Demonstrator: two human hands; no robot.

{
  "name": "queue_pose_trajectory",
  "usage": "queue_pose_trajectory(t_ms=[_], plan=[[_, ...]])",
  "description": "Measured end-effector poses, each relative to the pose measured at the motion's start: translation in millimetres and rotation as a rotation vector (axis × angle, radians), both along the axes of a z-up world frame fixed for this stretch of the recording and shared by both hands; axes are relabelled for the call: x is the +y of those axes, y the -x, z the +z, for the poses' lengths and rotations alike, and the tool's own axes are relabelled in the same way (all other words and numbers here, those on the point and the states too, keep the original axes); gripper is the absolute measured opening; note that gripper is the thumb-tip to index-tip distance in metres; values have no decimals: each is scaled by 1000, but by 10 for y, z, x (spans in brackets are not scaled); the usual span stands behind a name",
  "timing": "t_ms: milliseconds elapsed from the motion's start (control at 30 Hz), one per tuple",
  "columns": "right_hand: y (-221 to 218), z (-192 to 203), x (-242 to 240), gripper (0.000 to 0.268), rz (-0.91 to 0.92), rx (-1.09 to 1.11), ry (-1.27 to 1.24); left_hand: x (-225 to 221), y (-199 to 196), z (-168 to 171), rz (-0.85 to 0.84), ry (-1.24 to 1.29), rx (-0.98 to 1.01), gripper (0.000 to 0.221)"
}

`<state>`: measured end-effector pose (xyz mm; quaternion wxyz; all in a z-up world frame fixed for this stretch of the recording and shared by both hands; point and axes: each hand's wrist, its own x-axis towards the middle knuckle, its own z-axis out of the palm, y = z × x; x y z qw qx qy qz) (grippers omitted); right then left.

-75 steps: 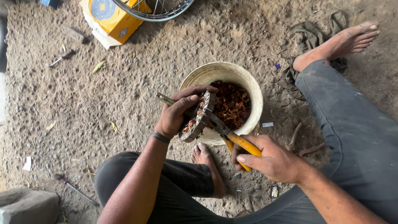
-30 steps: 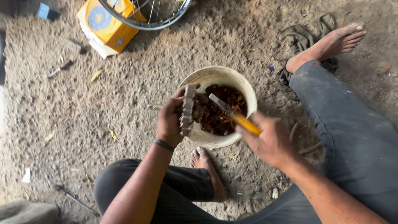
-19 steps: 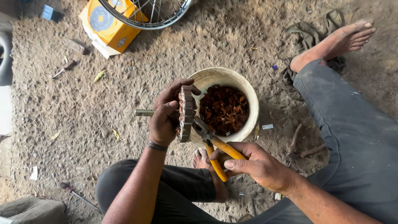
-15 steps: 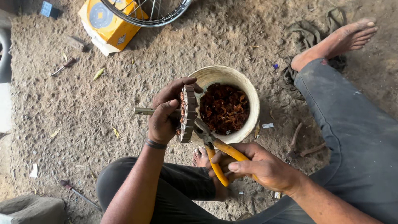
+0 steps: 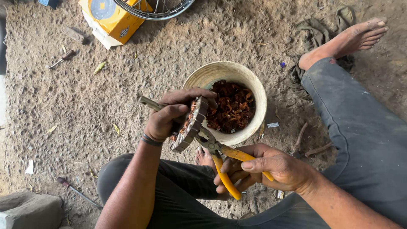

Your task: The person uses pliers and hands to remove copper wiring and disassemble the metal components of a fan or motor stator over a bucket.

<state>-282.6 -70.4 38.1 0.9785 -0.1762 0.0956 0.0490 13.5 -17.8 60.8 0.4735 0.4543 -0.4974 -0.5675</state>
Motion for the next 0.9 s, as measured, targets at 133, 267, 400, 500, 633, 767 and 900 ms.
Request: queue_pose_trajectory(t_ms=[133,267,400,500,633,767,900], plan=[[-26,-91,195,44,-35,3,-78,28,36,-58,26,29,29,58],[-15,-345,497,35,-100,67,129,73,46,-159,159,44,40,52],[-144,-647,448,30,-121,402,842,193,184,-424,504,14,-21,55],[-210,-616,174,21,-351,494,1555,183,307,-661,604,-78,109,53],[-247,-464,-125,21,-665,384,2180,152,264,-733,490,-593,581,47],[-279,-369,-147,24,-615,344,2015,167,366,-631,519,-523,603,49],[-324,-383,109,20,-236,474,1583,163,329,-619,518,-367,498,48]])
